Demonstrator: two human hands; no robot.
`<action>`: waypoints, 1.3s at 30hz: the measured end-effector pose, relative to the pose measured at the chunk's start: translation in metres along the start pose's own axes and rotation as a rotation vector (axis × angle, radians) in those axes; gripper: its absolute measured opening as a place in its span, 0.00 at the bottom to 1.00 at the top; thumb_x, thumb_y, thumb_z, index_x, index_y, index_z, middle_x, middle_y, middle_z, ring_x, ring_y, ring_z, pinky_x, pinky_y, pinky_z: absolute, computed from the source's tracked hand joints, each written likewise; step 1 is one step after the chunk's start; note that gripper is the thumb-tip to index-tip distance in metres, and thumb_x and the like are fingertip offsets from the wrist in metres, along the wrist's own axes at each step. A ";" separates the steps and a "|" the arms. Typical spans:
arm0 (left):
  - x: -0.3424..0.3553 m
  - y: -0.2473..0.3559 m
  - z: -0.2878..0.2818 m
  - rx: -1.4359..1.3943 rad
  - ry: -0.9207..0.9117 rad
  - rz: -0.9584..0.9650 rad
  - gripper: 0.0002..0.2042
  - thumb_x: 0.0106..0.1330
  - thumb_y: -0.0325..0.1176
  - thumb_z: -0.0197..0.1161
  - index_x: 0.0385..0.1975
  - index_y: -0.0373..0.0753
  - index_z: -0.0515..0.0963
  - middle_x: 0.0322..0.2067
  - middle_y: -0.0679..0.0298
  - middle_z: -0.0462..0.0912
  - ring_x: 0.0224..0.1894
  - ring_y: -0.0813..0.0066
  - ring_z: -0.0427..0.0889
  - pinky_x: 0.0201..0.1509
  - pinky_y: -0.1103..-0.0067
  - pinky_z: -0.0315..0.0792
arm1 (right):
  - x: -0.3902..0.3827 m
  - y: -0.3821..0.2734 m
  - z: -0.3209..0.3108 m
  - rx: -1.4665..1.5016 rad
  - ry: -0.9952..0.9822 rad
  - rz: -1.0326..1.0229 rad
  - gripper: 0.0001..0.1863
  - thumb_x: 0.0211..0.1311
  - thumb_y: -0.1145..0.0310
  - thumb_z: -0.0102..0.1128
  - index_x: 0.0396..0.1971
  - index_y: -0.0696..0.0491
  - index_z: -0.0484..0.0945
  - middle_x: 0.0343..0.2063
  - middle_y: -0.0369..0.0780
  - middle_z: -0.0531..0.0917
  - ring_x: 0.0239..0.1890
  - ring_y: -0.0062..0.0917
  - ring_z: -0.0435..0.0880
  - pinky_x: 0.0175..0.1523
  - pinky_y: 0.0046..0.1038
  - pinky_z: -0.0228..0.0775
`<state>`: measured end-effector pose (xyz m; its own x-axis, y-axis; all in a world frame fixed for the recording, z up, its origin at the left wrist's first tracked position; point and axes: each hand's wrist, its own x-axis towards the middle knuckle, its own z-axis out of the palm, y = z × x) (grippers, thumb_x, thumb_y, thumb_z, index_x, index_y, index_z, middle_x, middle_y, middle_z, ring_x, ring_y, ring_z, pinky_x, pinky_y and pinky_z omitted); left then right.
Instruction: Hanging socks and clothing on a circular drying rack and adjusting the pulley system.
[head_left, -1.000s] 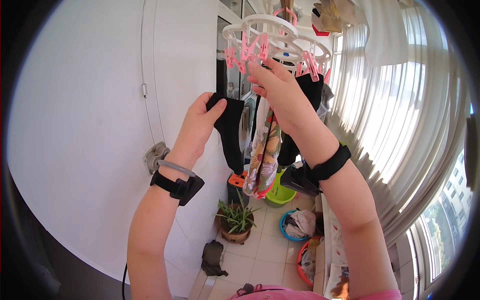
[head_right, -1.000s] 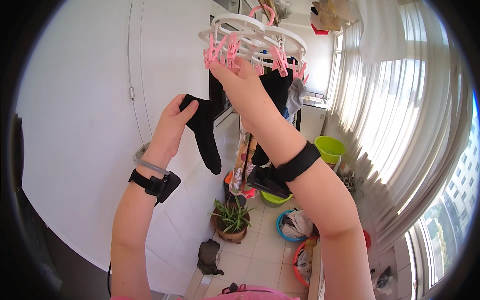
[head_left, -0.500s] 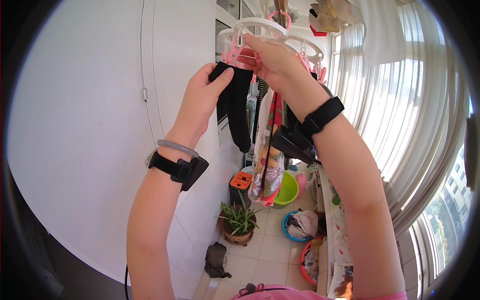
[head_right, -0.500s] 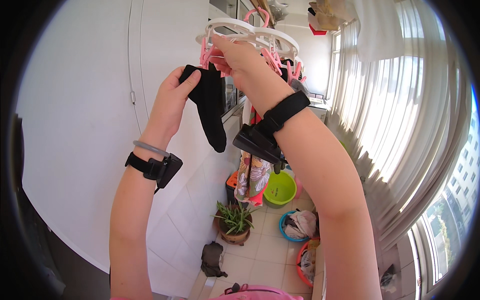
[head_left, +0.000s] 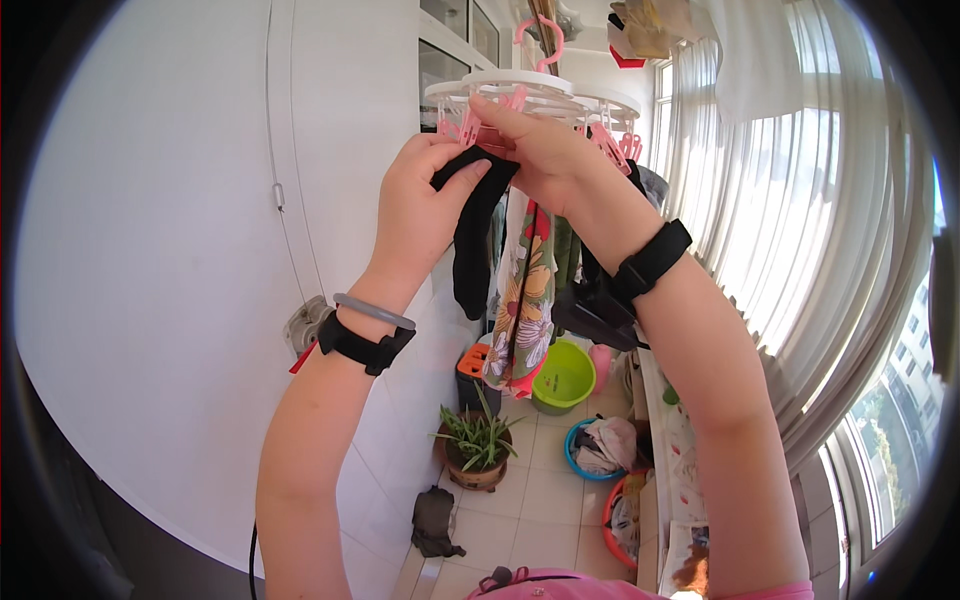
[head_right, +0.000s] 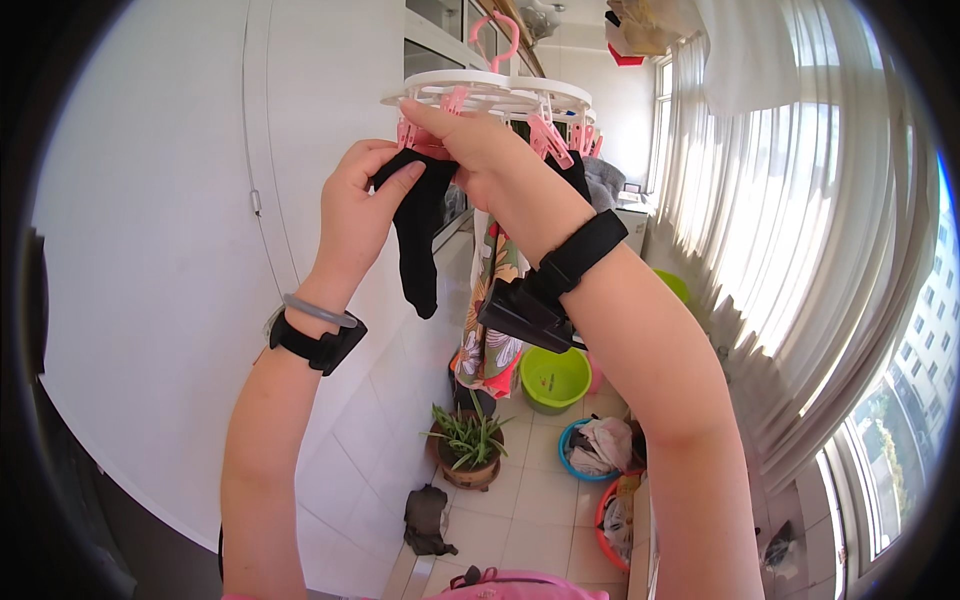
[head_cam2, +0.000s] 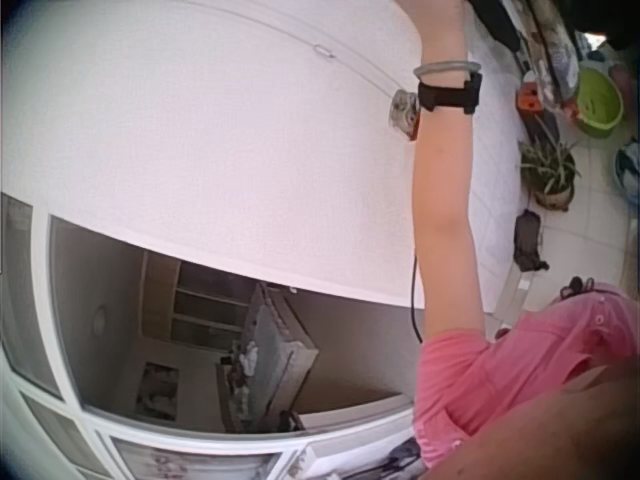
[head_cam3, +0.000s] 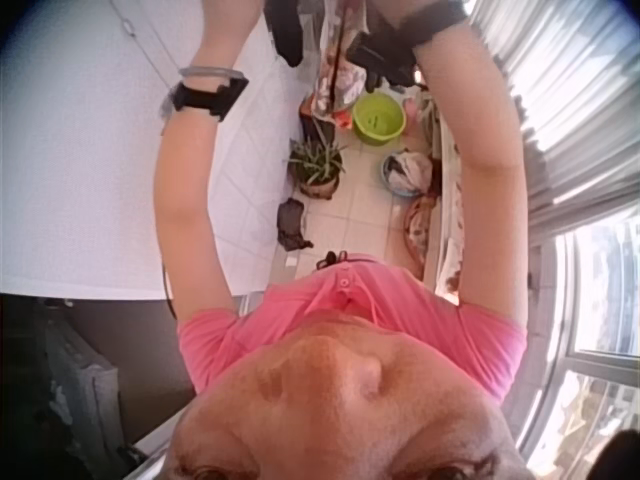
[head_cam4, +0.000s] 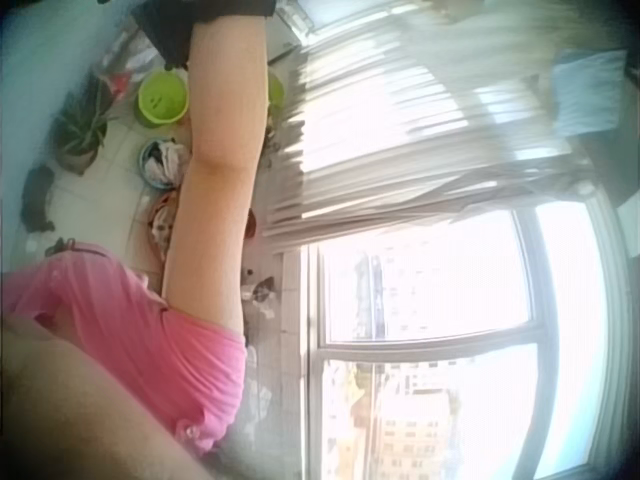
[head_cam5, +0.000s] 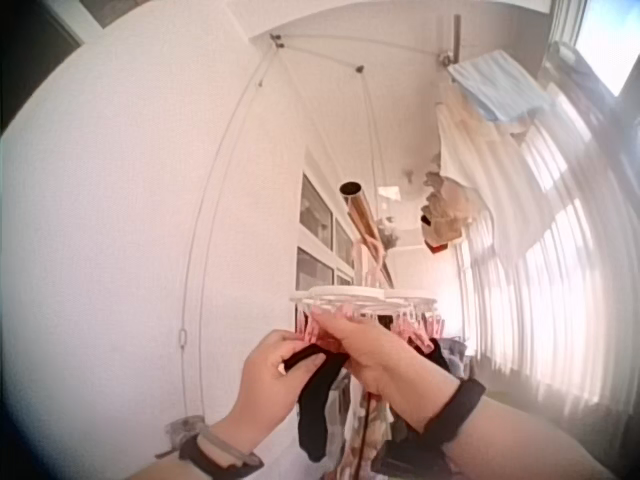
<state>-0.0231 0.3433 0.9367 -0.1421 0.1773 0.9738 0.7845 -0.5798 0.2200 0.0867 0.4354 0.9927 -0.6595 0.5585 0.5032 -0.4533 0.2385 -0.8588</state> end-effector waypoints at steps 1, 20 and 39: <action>-0.002 -0.001 0.002 0.023 0.002 0.027 0.08 0.57 0.29 0.66 0.33 0.31 0.80 0.33 0.60 0.78 0.36 0.66 0.78 0.41 0.78 0.71 | 0.002 0.003 0.000 0.097 -0.019 -0.021 0.15 0.56 0.57 0.67 0.34 0.52 0.79 0.30 0.33 0.80 0.33 0.17 0.75 0.40 0.23 0.62; -0.013 -0.007 -0.014 -0.408 -0.221 -0.444 0.09 0.66 0.29 0.59 0.43 0.36 0.75 0.38 0.70 0.78 0.42 0.84 0.74 0.49 0.85 0.66 | -0.002 0.012 -0.029 0.072 -0.004 -0.037 0.11 0.56 0.64 0.68 0.36 0.53 0.80 0.32 0.32 0.82 0.35 0.15 0.78 0.43 0.18 0.65; -0.083 -0.026 -0.042 -0.445 -0.018 -0.724 0.12 0.69 0.37 0.55 0.47 0.38 0.73 0.36 0.65 0.79 0.35 0.81 0.74 0.41 0.83 0.69 | -0.106 0.053 -0.026 -0.441 -0.009 -0.484 0.34 0.62 0.62 0.60 0.62 0.63 0.58 0.59 0.48 0.66 0.61 0.30 0.65 0.62 0.31 0.60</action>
<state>-0.0571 0.3106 0.8525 -0.5049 0.6359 0.5837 0.1928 -0.5761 0.7943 0.1482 0.4096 0.8909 -0.4480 0.3000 0.8422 -0.4129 0.7661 -0.4925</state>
